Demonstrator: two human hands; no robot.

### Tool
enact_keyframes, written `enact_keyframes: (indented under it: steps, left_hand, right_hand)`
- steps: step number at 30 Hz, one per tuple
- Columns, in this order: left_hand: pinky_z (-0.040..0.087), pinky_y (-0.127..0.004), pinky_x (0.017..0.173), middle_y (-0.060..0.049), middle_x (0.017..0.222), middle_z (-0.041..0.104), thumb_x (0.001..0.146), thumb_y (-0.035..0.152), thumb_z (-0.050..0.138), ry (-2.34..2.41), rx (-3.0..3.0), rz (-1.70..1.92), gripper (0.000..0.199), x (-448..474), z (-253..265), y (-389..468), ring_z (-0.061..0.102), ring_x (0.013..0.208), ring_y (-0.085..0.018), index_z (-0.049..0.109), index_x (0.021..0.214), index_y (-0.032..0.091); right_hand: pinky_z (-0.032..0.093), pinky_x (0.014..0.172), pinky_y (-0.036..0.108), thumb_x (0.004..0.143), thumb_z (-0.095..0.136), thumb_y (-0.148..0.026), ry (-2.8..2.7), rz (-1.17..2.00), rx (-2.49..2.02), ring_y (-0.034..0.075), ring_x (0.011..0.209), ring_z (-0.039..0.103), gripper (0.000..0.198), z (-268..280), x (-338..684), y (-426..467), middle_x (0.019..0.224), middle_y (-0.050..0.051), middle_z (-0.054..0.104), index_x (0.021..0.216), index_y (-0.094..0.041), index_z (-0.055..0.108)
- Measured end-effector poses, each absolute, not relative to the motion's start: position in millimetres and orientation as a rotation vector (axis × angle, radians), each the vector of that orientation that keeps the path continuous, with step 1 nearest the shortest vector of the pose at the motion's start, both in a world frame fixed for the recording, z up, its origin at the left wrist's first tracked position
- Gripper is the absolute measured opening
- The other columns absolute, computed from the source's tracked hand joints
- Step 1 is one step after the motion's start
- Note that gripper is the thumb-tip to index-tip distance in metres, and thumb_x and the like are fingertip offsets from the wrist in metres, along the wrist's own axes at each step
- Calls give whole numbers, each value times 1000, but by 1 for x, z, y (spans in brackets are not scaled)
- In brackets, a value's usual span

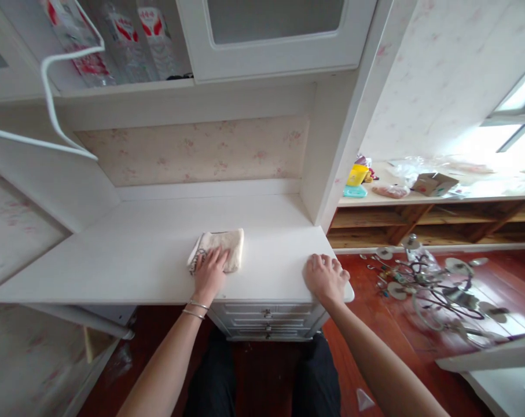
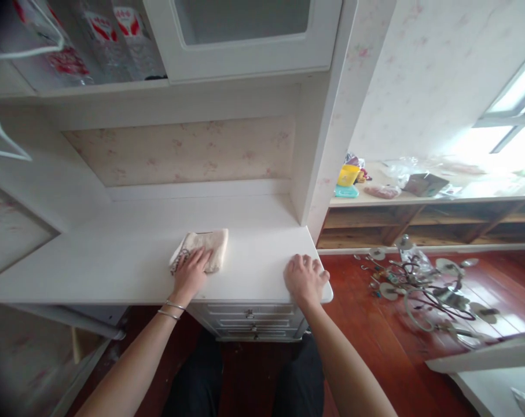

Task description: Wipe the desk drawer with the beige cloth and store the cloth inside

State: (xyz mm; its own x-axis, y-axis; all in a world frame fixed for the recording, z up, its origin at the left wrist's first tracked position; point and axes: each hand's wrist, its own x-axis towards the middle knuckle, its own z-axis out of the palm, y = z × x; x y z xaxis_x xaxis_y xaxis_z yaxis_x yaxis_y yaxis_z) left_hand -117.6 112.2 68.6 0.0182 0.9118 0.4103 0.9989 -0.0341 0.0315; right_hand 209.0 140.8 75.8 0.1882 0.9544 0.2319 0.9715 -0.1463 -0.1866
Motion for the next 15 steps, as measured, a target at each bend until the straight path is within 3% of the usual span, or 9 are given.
enact_keyframes:
  steps: [10,15]
  left_hand:
    - [20,-62,112,-9,147,46,87,9,36,-2002,-1992,-362,59,-114,64,111,37,138,-33,48,141,31]
    - [17,-59,115,-8,145,49,85,9,38,-2029,-1989,-457,58,-116,63,112,39,137,-30,52,138,28]
  right_hand:
    - [31,93,53,96,27,-42,-1817,-98,-2174,32,117,43,39,72,209,142,122,8,58,110,-28,60]
    - [30,94,52,96,24,-42,-1833,-64,-2223,30,118,42,42,77,207,141,125,9,56,114,-29,60]
